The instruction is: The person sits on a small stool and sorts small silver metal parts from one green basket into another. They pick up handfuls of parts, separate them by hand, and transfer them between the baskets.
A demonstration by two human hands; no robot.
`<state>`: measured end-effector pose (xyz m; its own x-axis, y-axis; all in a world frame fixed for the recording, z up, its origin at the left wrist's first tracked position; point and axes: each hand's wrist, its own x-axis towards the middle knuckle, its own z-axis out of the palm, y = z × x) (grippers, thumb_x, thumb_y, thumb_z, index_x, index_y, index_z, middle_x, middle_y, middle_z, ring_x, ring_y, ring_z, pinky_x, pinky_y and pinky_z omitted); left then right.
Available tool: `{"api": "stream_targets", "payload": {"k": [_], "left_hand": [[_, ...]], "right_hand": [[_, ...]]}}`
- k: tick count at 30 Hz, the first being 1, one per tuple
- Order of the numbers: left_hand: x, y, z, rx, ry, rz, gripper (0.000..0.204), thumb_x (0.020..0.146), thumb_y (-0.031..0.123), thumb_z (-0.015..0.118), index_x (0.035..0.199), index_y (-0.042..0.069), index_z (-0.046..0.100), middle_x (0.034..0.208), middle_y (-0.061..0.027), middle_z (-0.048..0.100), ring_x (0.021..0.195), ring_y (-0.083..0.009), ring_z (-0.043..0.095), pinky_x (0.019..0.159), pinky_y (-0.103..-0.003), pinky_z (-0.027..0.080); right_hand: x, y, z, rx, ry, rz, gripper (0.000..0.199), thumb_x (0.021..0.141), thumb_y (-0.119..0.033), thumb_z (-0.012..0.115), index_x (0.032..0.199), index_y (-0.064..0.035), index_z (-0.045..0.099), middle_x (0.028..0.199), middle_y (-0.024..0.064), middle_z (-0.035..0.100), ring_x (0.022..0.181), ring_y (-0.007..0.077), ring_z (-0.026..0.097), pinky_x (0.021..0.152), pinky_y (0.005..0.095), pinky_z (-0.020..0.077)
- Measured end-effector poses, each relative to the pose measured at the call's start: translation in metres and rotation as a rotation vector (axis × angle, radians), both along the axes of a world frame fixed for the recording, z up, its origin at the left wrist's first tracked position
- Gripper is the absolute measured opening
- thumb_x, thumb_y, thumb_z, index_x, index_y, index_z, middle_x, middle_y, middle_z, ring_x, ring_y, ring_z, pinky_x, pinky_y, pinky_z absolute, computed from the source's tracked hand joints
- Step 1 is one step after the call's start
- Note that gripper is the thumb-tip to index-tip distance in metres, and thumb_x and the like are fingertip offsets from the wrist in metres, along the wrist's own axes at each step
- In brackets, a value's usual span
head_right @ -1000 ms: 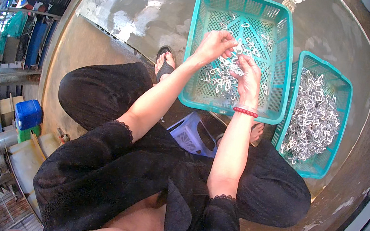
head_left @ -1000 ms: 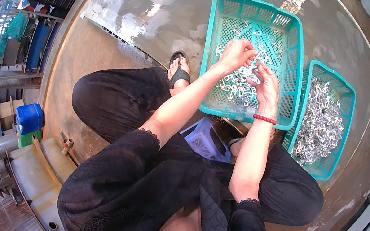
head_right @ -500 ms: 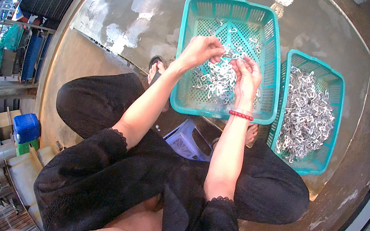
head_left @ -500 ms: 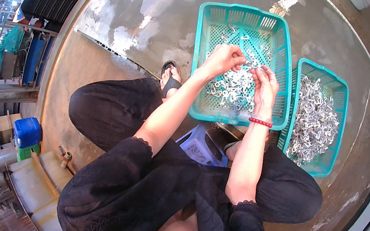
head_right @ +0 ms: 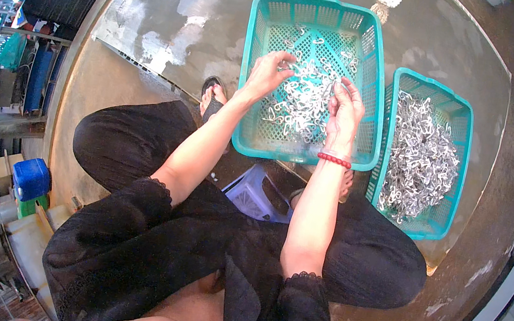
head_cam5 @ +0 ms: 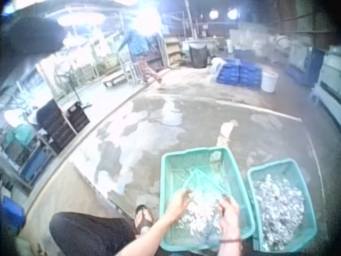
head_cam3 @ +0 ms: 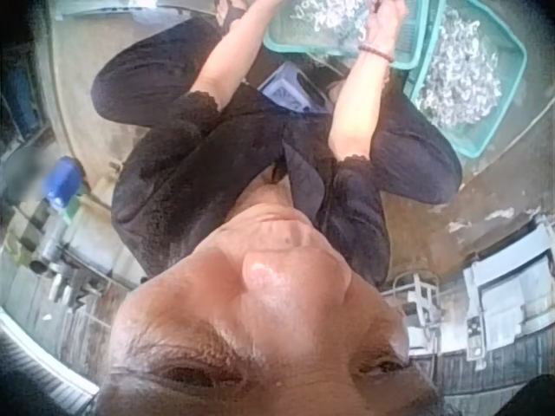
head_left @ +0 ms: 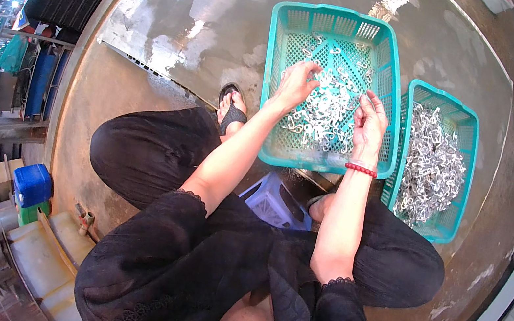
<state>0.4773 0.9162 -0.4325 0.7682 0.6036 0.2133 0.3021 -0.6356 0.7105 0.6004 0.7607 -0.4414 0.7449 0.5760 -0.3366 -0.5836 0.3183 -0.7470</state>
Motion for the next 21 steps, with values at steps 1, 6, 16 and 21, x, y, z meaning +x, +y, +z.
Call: {"api": "stream_targets", "payload": {"k": [1,6,16,21], "left_hand": [[0.003,-0.002,-0.007,0.174,0.054,0.039,0.046,0.077,0.018,0.066,0.117,0.002,0.050,0.105,-0.0187,0.060,0.091,-0.0216,0.060,0.072,-0.032,0.049],[0.021,-0.016,0.014,-0.837,-0.016,-0.390,0.051,0.083,0.026,0.062,0.124,0.001,0.045,0.101,-0.0133,0.062,0.089,-0.0166,0.059,0.066,-0.030,0.052],[0.036,-0.043,0.011,-0.071,-0.234,-0.063,0.026,0.073,0.022,0.066,0.098,0.013,0.068,0.089,-0.0111,0.065,0.086,-0.0204,0.060,0.079,-0.032,0.046],[0.027,-0.042,0.014,-0.362,-0.162,0.091,0.027,0.075,0.019,0.065,0.100,0.010,0.067,0.077,-0.0054,0.061,0.070,-0.0124,0.054,0.067,-0.028,0.046]], "right_hand": [[0.002,0.001,-0.004,-0.015,-0.022,-0.010,0.030,0.078,0.000,0.062,0.107,0.0010,0.052,0.074,0.0045,0.058,0.053,0.0063,0.048,0.044,0.0159,0.0369],[-0.010,0.012,0.017,-0.087,-0.147,0.064,0.033,0.078,0.000,0.061,0.109,0.0039,0.052,0.078,0.0076,0.060,0.057,0.0088,0.053,0.049,0.0191,0.0432],[-0.010,0.023,0.019,-0.395,-0.626,-0.035,0.033,0.079,0.001,0.058,0.111,-0.0011,0.054,0.075,0.0059,0.060,0.061,0.0095,0.056,0.054,0.0221,0.0456],[-0.021,0.029,0.022,-0.392,-0.659,-0.111,0.037,0.079,0.002,0.058,0.114,-0.0024,0.051,0.073,0.0063,0.058,0.057,0.0113,0.057,0.052,0.0252,0.0473]]}}
